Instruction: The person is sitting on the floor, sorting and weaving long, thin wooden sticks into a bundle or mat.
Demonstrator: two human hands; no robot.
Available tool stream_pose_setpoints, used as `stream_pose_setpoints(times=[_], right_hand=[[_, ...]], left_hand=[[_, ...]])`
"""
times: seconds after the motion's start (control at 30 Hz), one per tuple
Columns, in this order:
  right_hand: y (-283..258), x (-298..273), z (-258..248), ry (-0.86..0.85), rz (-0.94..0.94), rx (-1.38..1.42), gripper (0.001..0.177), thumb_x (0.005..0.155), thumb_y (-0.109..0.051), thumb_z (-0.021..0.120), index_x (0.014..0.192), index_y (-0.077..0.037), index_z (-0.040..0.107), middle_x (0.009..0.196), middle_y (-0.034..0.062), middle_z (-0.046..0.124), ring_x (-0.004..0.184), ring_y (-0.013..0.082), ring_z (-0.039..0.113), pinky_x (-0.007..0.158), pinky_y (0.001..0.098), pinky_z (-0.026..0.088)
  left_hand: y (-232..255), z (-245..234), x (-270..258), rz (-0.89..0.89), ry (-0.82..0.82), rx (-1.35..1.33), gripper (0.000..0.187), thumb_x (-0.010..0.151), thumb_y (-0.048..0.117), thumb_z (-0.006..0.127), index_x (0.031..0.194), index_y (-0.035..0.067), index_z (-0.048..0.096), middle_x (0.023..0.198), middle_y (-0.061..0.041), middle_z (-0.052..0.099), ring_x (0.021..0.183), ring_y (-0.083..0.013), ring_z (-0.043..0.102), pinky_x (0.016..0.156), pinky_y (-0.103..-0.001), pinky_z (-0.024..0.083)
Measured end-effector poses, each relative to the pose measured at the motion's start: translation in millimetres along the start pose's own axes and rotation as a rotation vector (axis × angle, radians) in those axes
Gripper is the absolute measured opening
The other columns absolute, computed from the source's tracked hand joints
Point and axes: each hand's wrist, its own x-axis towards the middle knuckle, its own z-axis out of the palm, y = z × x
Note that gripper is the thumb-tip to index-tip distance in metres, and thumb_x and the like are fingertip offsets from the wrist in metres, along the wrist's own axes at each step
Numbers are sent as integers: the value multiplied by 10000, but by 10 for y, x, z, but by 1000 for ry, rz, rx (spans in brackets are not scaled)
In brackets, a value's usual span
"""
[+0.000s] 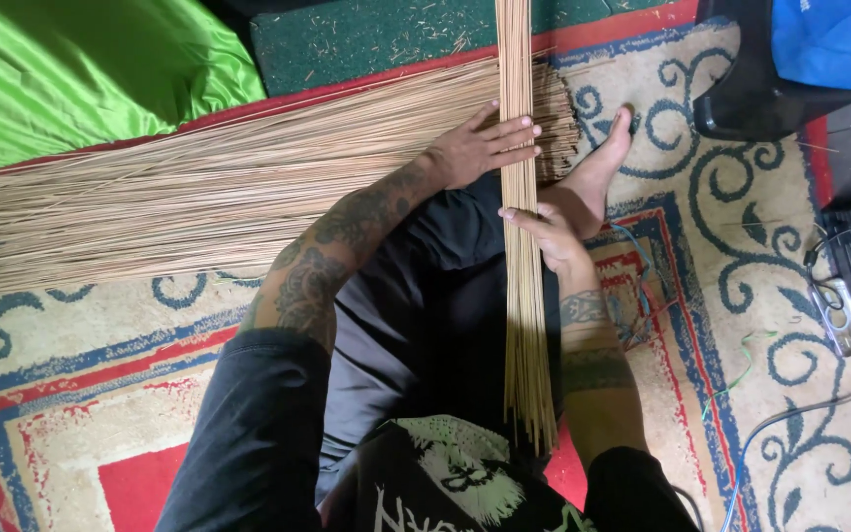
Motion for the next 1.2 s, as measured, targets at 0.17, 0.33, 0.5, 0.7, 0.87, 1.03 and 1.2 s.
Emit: stream_pose_setpoints(times=[0.17,0.33,0.5,0.7,0.87,1.03,1.2], right_hand=[[10,-17,-44,16,52,-239,368,957,-238,690,1211,28,678,888,41,694,664,74,579,545,193,471],[-26,-257,3,98,-561,-753,688,1030,-424,570,1540,-10,368,1579,276,369,1445,432,416,1149,533,379],[41,-240,-60,43,-815,-744,286,1004,-268,616,1130,-96,805,1662,184,307,1576,369,132,1292,543,161],[-98,3,-81,-42,41,-233,480,987,-486,459,1079,-137,776,1677,166,308,1563,343,251,1251,480,145],[-15,209,-120,-76,64,-130,827,958,-655,145,1059,-103,752,1698,247,176,1565,441,-51,1188,679,-33],[-38,176,-82,-28,37,-100,926,908,-722,101,1009,-96,775,1612,197,395,1575,382,68,1234,598,-31],[-170,-87,12,14,-107,131,849,1007,-708,244,1214,-48,735,1683,282,113,1574,436,40,1316,469,11]], left_hand=[[102,-149,18,-91,-71,-94,805,1029,101,562,1658,250,82,1722,-2,-21,1557,-204,-71,1277,-576,-3],[132,-130,-11,-70,-46,-100,859,944,28,572,1654,208,124,1724,-24,13,1566,-217,-37,1270,-590,12],[144,-151,-22,-71,-48,-114,944,881,-11,618,1655,205,123,1728,-36,15,1565,-214,-58,1267,-587,-12],[120,28,-7,-79,5,-94,807,957,93,552,1653,193,156,1729,-57,66,1573,-236,-17,1261,-596,-17],[165,20,8,-100,-56,-83,847,931,82,579,1651,191,146,1728,-45,33,1567,-235,-55,1259,-580,-34],[199,-40,46,-124,-81,-75,861,930,93,587,1650,201,128,1726,-49,30,1565,-241,-49,1260,-577,-38],[349,-395,-52,-182,154,82,722,1016,73,626,1633,186,269,1691,-110,266,1560,-297,184,1244,-603,188]])
